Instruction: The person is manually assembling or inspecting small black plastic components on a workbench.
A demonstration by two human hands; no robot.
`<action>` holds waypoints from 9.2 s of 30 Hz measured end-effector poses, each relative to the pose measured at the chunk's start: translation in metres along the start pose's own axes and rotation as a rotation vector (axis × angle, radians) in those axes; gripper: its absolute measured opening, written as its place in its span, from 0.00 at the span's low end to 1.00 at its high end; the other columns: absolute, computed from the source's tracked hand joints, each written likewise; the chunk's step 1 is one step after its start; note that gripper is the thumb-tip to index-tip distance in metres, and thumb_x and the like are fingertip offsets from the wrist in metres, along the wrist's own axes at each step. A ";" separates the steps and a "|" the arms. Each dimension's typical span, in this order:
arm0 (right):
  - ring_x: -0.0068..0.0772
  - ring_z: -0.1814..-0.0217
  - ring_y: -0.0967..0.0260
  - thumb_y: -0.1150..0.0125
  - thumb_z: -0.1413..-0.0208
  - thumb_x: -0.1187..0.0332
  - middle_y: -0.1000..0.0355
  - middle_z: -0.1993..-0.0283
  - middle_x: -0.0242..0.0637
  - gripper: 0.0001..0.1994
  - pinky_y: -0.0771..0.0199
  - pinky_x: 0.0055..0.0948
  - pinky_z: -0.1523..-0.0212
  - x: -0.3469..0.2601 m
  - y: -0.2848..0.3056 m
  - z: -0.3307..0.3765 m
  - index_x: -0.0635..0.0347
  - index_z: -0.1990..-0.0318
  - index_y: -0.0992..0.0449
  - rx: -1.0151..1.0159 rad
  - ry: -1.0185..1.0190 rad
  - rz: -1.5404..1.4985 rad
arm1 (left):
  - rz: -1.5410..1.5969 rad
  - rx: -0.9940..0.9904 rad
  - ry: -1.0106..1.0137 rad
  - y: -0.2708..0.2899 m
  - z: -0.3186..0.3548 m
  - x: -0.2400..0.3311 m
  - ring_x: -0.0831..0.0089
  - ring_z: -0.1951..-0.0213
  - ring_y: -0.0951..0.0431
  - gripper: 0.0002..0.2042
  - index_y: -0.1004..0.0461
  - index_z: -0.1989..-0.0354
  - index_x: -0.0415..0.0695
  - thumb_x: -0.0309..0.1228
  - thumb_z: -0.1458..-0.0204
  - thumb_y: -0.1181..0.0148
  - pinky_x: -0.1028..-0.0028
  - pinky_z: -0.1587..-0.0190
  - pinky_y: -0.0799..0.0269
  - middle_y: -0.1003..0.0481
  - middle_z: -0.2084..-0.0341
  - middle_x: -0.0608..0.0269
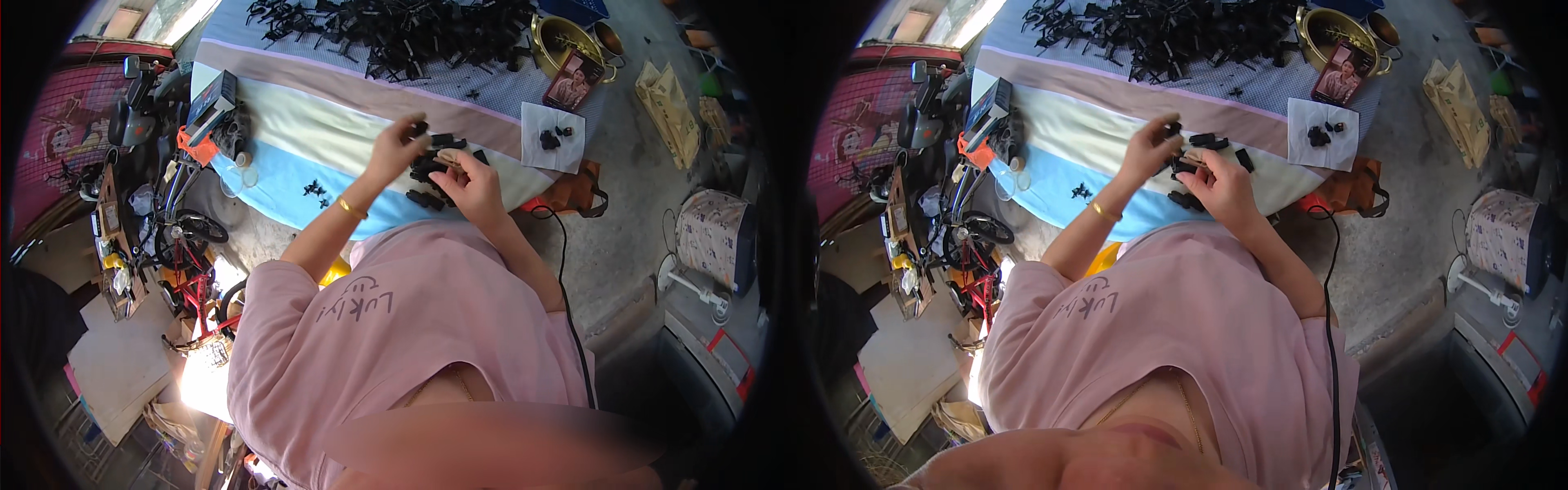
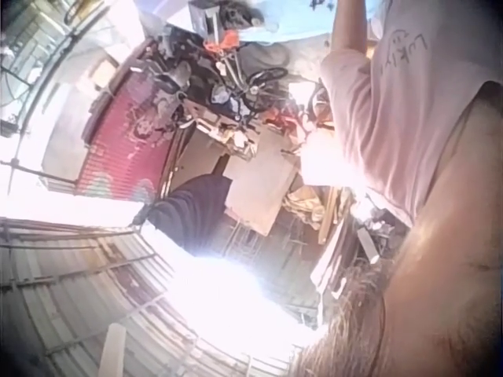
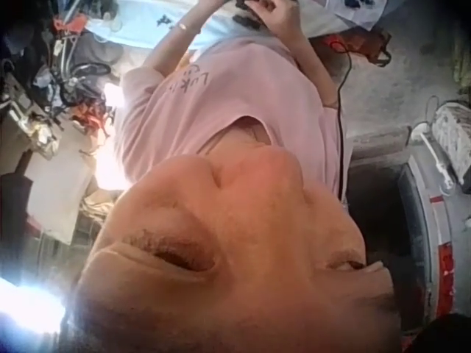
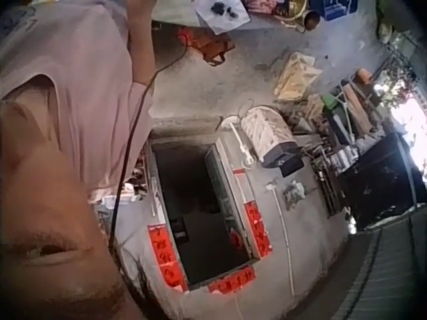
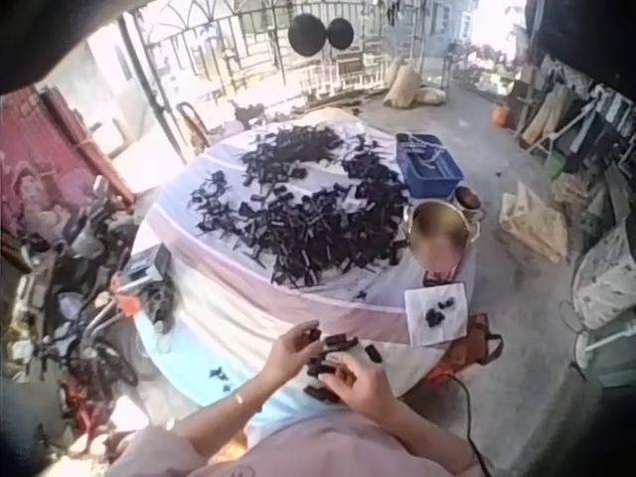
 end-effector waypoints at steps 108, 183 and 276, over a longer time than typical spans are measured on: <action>0.13 0.80 0.42 0.48 0.47 0.68 0.34 0.81 0.26 0.09 0.44 0.15 0.80 0.049 0.007 0.013 0.65 0.65 0.27 -0.040 -0.244 -0.069 | -0.212 0.009 -0.140 -0.023 0.047 0.017 0.60 0.64 0.27 0.24 0.36 0.53 0.41 0.26 0.62 0.37 0.70 0.61 0.31 0.27 0.67 0.53; 0.07 0.88 0.53 0.52 0.44 0.68 0.41 0.85 0.20 0.10 0.57 0.13 0.87 -0.011 0.008 0.014 0.61 0.75 0.30 -0.106 -0.102 -0.271 | 0.140 -0.068 -0.127 -0.015 0.068 0.077 0.79 0.64 0.29 0.10 0.31 0.63 0.36 0.19 0.55 0.42 0.78 0.59 0.33 0.28 0.67 0.65; 0.15 0.71 0.35 0.37 0.55 0.73 0.30 0.72 0.28 0.09 0.33 0.15 0.69 0.009 0.023 0.010 0.65 0.67 0.28 -0.048 -0.252 -0.372 | 0.500 -0.412 -0.001 -0.024 0.064 0.084 0.73 0.54 0.30 0.25 0.43 0.45 0.37 0.19 0.54 0.44 0.74 0.52 0.34 0.32 0.55 0.59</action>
Point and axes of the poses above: each hand's wrist, its own z-axis away from the middle knuckle, its own y-axis out of the back of the hand, x = y × z, the point moved 3 cm from there along -z, towards the middle knuckle
